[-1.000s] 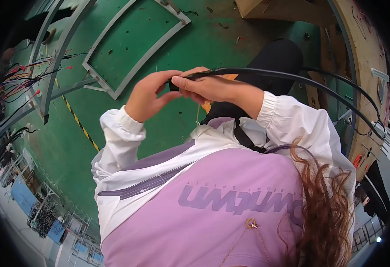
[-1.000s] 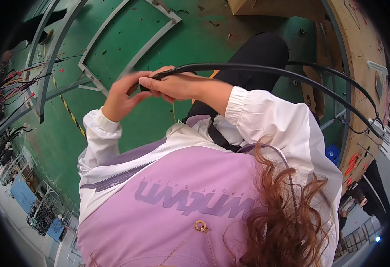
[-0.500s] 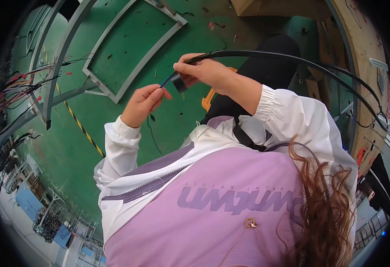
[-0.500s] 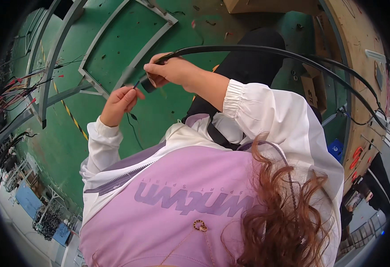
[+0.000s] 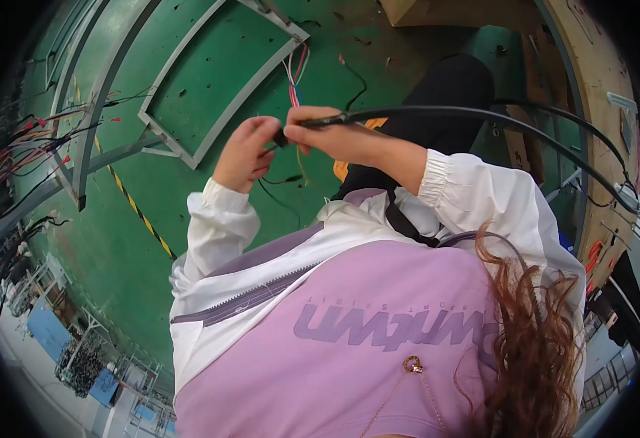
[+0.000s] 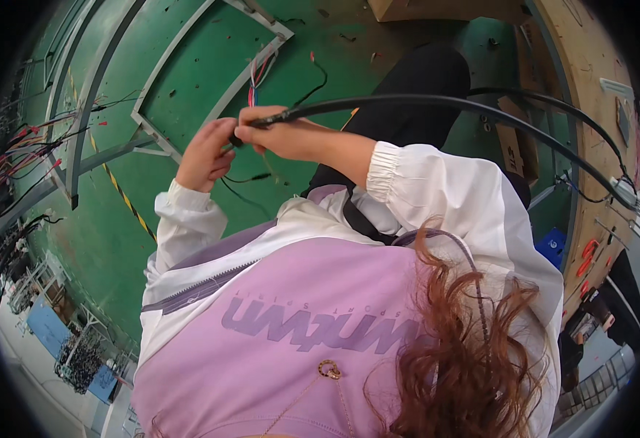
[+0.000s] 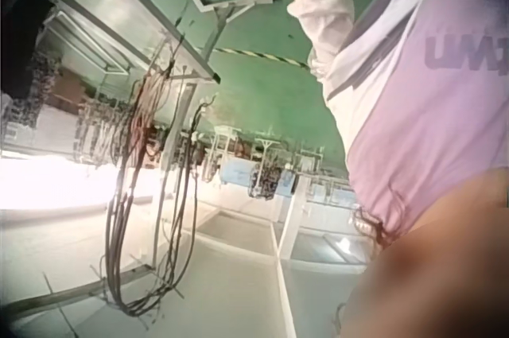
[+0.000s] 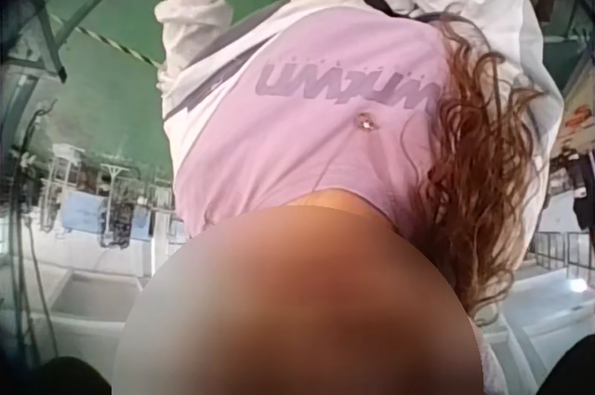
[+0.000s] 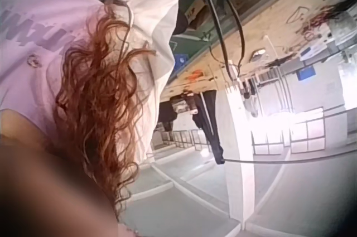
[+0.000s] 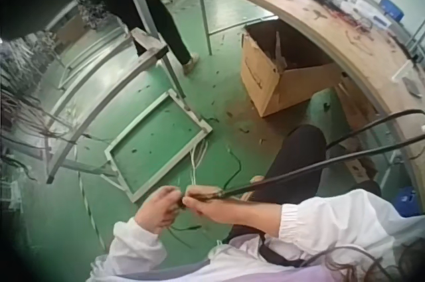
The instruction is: Wrapping electrical tape around a bundle of wires and measuring the length with a ruler.
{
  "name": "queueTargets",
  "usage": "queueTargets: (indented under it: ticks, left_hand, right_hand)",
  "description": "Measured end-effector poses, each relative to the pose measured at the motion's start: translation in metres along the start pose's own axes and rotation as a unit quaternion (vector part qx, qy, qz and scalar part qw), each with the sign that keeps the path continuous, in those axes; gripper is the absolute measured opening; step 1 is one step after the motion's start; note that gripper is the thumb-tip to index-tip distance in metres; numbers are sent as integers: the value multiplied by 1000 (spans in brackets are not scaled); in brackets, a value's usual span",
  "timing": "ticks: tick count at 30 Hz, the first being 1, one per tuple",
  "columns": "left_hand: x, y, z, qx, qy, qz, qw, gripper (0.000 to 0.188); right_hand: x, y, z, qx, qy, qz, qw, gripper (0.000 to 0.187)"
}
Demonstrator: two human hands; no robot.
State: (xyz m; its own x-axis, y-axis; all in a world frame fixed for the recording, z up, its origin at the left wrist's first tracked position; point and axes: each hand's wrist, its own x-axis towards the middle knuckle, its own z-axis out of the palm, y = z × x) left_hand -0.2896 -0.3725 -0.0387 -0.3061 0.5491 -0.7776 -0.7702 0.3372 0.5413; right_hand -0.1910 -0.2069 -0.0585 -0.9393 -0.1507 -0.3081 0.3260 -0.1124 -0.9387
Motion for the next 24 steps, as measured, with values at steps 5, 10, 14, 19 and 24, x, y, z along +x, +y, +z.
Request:
queueTargets:
  ticks: [5,10,14,19,24]
  left_hand:
    - [-1,-26,8,311,103,325,887,16]
    - [-23,-7,18,319,-80,252,910,12]
    - [1,-27,15,217,-87,106,967,12]
    - [30,-30,19,362,42,196,910,18]
    - [36,-32,36,238,-40,96,966,19]
  right_hand:
    - [-7,-21,0,-26,-37,38,998,27]
    - [-8,-16,-12,-65,-96,19,993,31]
    - [-8,-15,-19,-123,-115,83,982,29]
    - [-62,25,-3,160,106,199,961,50]
    - [-46,27,15,132,125,205,962,52]
